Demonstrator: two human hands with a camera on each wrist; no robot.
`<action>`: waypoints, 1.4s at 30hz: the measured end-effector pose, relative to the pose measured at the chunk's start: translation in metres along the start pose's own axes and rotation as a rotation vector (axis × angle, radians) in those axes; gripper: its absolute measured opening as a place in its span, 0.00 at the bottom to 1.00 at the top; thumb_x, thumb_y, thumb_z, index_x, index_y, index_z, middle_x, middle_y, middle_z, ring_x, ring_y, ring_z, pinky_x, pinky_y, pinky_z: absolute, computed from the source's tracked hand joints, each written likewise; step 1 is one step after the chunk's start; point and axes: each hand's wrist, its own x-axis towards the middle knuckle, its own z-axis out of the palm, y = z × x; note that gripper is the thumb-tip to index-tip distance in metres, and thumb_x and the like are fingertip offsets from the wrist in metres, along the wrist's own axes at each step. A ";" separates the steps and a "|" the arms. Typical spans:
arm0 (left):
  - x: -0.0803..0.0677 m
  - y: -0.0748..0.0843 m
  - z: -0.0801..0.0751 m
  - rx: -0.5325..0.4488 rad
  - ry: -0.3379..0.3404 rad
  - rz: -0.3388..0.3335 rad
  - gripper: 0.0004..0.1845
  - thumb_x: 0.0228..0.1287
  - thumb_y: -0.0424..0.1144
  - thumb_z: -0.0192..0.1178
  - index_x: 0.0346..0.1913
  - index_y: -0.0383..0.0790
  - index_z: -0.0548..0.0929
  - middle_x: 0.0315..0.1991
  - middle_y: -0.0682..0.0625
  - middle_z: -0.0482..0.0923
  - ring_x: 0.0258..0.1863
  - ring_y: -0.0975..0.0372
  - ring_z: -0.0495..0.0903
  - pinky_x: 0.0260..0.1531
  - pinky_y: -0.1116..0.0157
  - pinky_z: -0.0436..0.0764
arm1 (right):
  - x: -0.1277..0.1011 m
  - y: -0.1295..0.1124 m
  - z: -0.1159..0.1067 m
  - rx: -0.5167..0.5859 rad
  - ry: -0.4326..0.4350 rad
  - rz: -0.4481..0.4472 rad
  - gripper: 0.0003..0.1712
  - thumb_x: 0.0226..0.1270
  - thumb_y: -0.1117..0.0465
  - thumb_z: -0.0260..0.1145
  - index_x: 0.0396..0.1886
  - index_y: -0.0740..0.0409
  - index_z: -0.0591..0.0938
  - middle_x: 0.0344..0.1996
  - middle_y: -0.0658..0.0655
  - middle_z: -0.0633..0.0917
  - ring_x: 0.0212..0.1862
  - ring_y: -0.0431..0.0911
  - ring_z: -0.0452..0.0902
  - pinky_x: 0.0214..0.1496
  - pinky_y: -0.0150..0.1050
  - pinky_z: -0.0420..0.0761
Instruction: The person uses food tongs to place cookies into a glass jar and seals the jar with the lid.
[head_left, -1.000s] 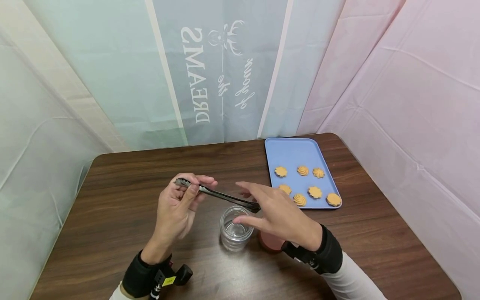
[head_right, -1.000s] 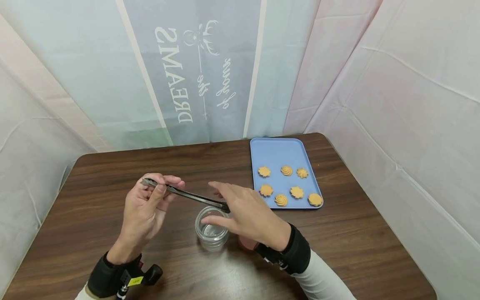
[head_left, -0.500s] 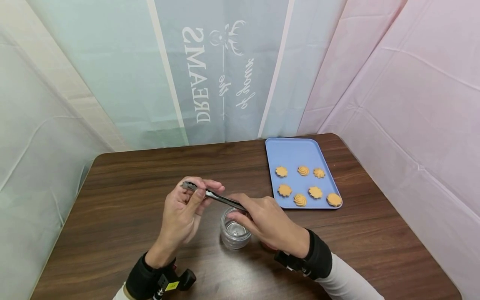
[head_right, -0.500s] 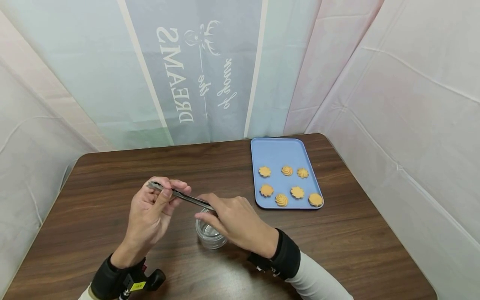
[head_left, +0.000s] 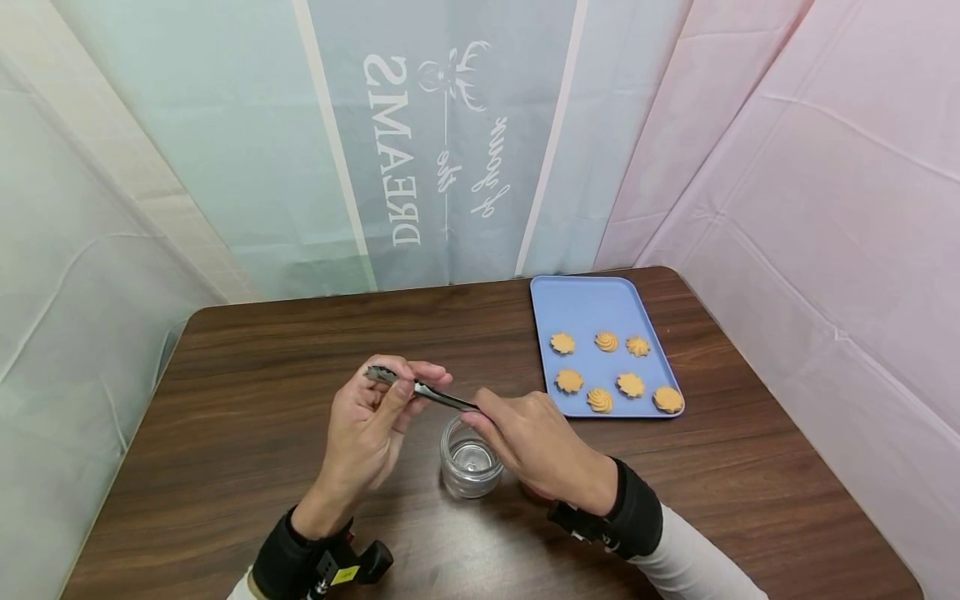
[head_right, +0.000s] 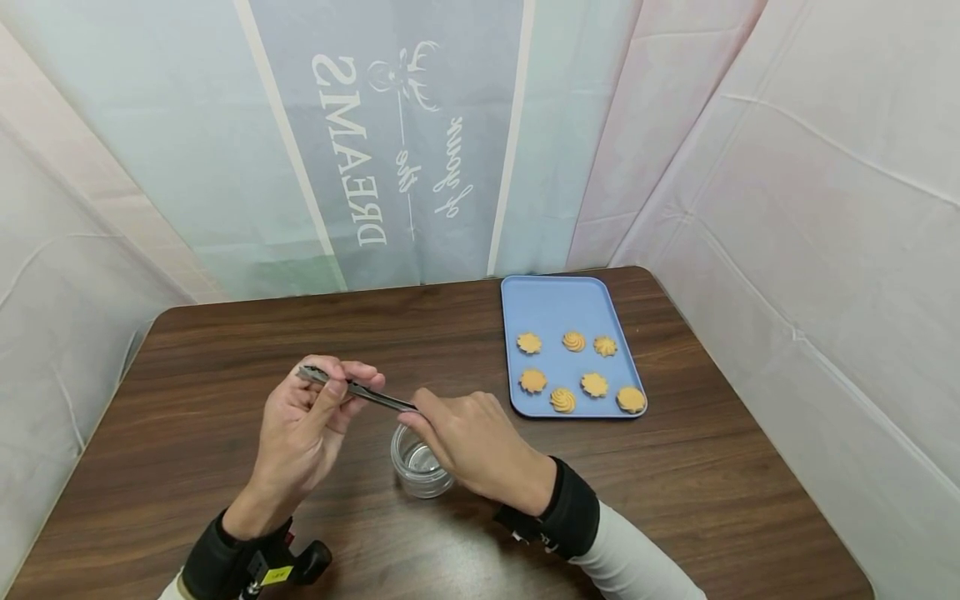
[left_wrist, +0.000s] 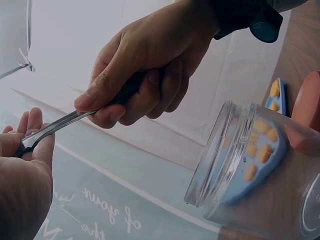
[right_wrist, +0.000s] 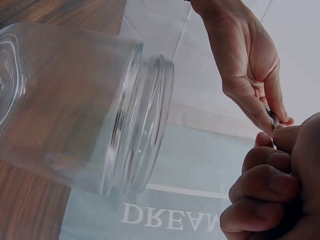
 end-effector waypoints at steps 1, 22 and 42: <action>0.000 0.000 0.000 0.000 0.002 -0.003 0.13 0.83 0.23 0.46 0.51 0.38 0.80 0.54 0.45 0.87 0.56 0.56 0.87 0.59 0.62 0.82 | 0.000 0.000 0.000 -0.005 -0.001 0.000 0.23 0.90 0.47 0.40 0.34 0.52 0.70 0.15 0.39 0.61 0.18 0.27 0.51 0.20 0.23 0.50; -0.001 -0.005 -0.001 -0.014 -0.003 -0.032 0.13 0.82 0.23 0.46 0.51 0.37 0.80 0.58 0.43 0.87 0.61 0.52 0.86 0.62 0.58 0.80 | -0.001 0.007 -0.008 0.087 -0.075 0.078 0.24 0.90 0.46 0.43 0.31 0.50 0.72 0.16 0.38 0.60 0.20 0.26 0.52 0.22 0.23 0.51; -0.001 -0.008 -0.012 0.111 -0.059 -0.041 0.15 0.80 0.24 0.53 0.64 0.28 0.76 0.61 0.40 0.84 0.64 0.51 0.83 0.65 0.55 0.79 | -0.002 0.016 -0.020 0.036 -0.068 0.093 0.25 0.89 0.45 0.43 0.32 0.51 0.73 0.17 0.39 0.60 0.20 0.27 0.54 0.22 0.24 0.52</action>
